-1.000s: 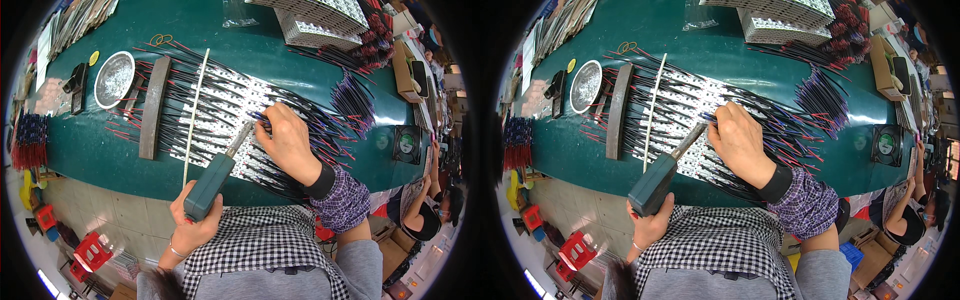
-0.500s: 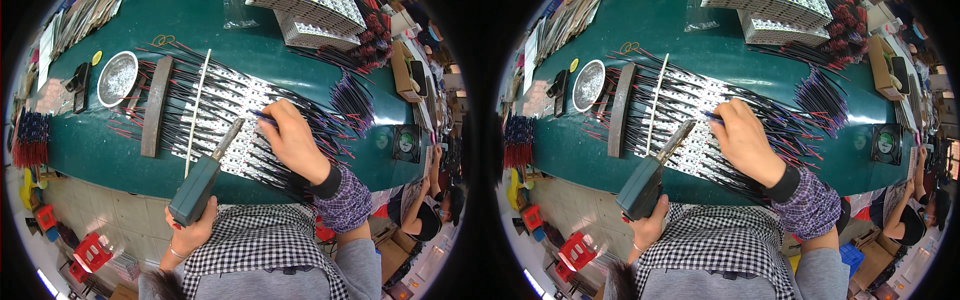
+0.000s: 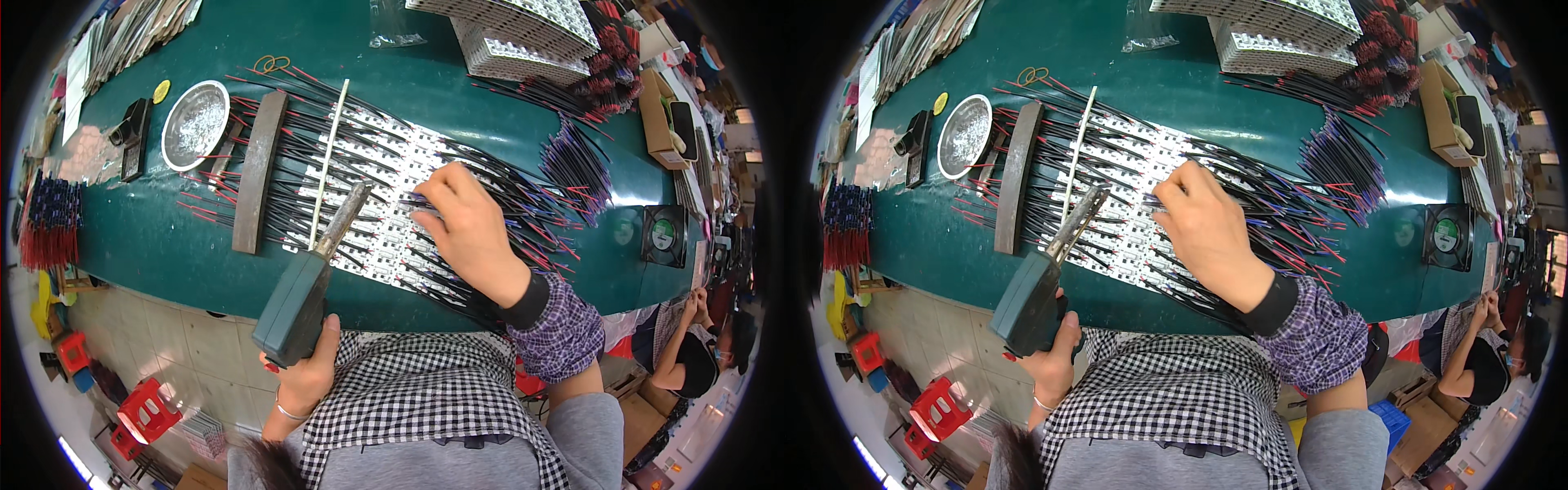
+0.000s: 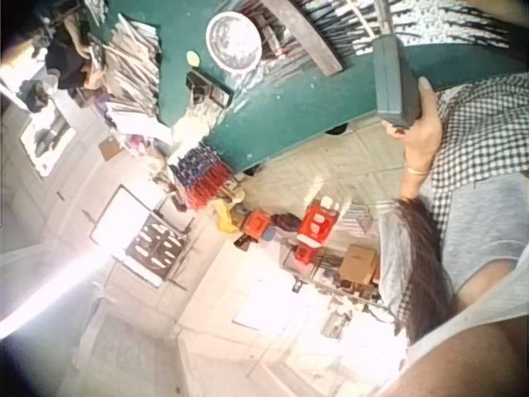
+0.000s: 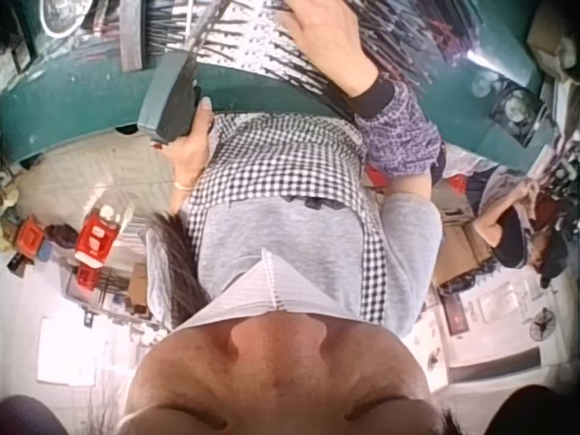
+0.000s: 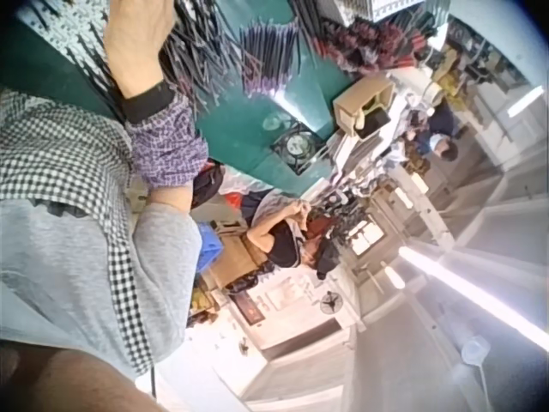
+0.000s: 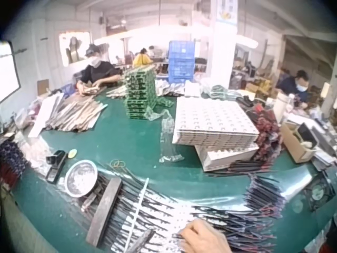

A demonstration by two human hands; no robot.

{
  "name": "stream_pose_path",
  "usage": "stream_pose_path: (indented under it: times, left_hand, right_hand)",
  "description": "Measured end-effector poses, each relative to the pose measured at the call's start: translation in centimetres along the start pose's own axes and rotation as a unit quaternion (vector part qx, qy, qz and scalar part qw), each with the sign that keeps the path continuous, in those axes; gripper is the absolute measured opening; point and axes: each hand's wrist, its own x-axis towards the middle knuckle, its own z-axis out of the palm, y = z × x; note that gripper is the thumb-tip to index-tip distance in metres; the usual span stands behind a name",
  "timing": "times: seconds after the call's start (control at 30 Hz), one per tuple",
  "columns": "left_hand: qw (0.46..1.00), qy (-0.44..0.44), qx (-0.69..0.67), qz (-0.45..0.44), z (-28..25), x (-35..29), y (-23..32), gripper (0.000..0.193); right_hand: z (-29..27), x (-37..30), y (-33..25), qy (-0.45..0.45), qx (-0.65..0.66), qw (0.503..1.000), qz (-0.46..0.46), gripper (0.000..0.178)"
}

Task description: The person solders wires onto circuit board strips using a soldering gun, then aligns and arranges the strips and wires using a stick and by hand.

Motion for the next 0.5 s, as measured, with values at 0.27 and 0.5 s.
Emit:
stream_pose_path:
  times: [0.27, 0.5]
  left_hand:
    - [1.0, -0.009, -0.014, -0.012, -0.1, -0.3, -0.4, 0.042]
    - [1.0, -0.012, -0.006, -0.001, -0.2, 0.0, 0.1, 0.044]
  right_hand:
    - [-0.9, 0.2, 0.0, 0.028, -0.045, 0.998, -0.035, 0.014]
    - [-4.4, -1.0, -4.4, 0.035, 0.134, 0.987, 0.079, 0.015]
